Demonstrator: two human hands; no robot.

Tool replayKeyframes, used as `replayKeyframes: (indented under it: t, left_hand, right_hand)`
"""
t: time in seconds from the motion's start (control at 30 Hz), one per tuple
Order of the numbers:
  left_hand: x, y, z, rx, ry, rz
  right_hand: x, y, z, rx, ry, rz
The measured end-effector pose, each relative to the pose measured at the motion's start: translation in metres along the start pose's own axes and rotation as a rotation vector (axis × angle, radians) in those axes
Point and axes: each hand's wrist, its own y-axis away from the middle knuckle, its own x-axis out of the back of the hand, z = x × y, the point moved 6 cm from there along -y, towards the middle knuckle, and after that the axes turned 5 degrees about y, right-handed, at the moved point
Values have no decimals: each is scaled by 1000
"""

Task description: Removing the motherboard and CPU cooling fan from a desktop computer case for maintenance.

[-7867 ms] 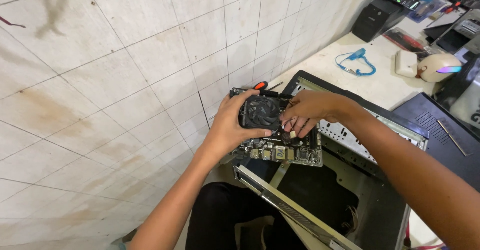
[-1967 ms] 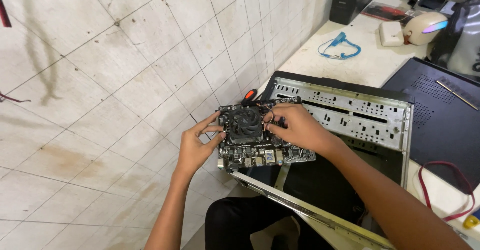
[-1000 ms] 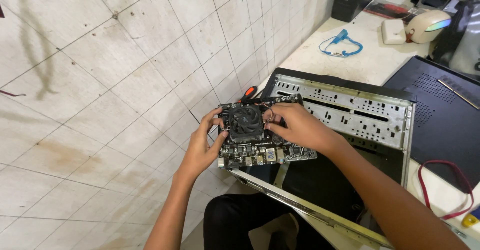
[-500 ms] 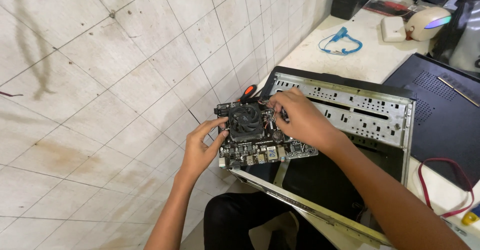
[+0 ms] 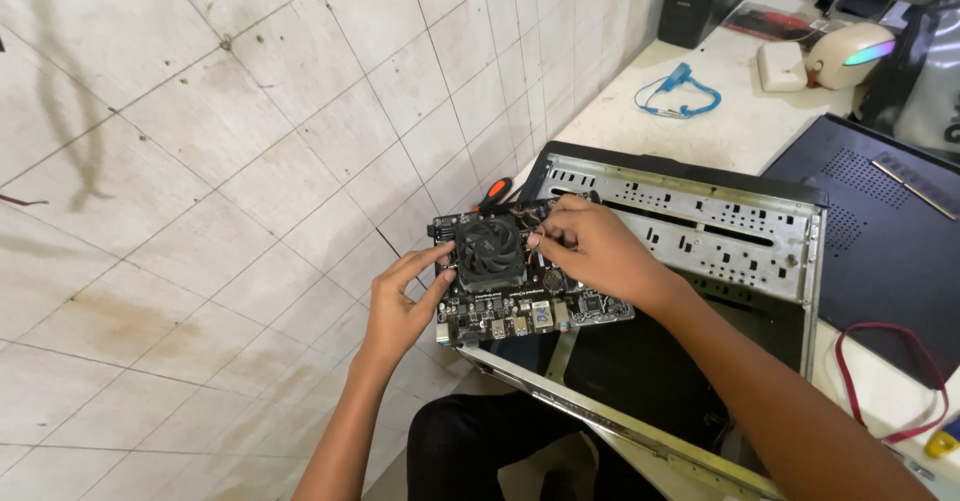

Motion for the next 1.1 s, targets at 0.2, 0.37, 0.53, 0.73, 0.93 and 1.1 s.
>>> replayKeyframes:
  t: [0.2,0.37,0.53,0.73,0.93,1.1]
  left_hand:
    - [1,0,-5,46,43,37]
    - [-1,3,-16,72,113,95]
    - [-3,7,-24,86,123,122]
    - [-3,5,-28,77,130,150]
    - [-4,6,-17,-6,59,162]
    - [-6,8,-11,-80,37,163]
  right_hand:
    - [0,-4,5,11,-63,36]
    - [-3,-4,11,36,-62,52]
    - [-5,-7,11,33,-45,30]
    - [-3,-9,12,0,-88,9]
    - [-4,-8,10,-18,-91,-25]
    - [-7,-11,18,-4,-73,-43]
